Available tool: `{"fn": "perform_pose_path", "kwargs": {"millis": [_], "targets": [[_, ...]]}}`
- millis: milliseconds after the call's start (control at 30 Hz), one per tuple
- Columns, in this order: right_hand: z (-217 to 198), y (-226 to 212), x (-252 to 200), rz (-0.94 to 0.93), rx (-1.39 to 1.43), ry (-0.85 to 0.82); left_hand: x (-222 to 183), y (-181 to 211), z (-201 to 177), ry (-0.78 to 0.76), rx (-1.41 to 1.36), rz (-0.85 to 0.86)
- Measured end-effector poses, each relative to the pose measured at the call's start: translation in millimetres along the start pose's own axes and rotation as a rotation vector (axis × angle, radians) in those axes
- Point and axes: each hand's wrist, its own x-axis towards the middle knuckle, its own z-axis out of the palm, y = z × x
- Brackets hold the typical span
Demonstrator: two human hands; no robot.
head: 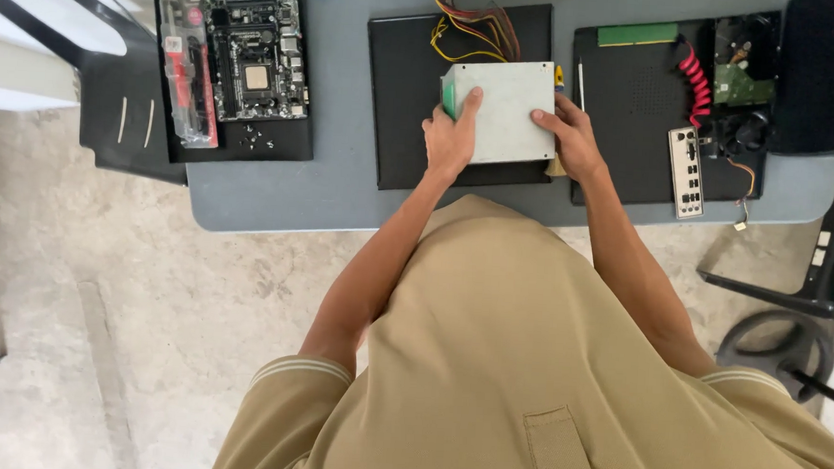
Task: Reassembling a computer power supply unit by placing the circuit board into the metal housing and securing it with screws.
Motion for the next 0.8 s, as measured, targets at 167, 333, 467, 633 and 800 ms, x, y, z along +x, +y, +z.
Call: {"fn": "perform_pose_path", "kwargs": {"millis": [167, 333, 467, 633, 800], "targets": [[13.5, -16.5, -10.5, -0.02, -0.156, 0.027, 1.3, 5.8, 0.6, -0.072, -0.147, -0.025], [6.9, -15.3, -4.0, -0.054, -0.191, 0.025, 3.6, 8.3, -20.6, -0.125, -0.139, -0.027], [-1.4, -15.4, 0.7, -0.017, -0.104, -0.035, 5.4, 37.4, -49.5, -0.199, -0.123, -0.232], [-2.1, -7.2, 7.3, 0.049, -0.006, 0.001, 28.0, 12.0, -49.5, -0.233, -0.174, -0.143], [3.3, -16.4, 4.7, 0.029, -0.013, -0.018, 25.3, 17.7, -57.9, -0.247, -0.203, -0.163]]}}
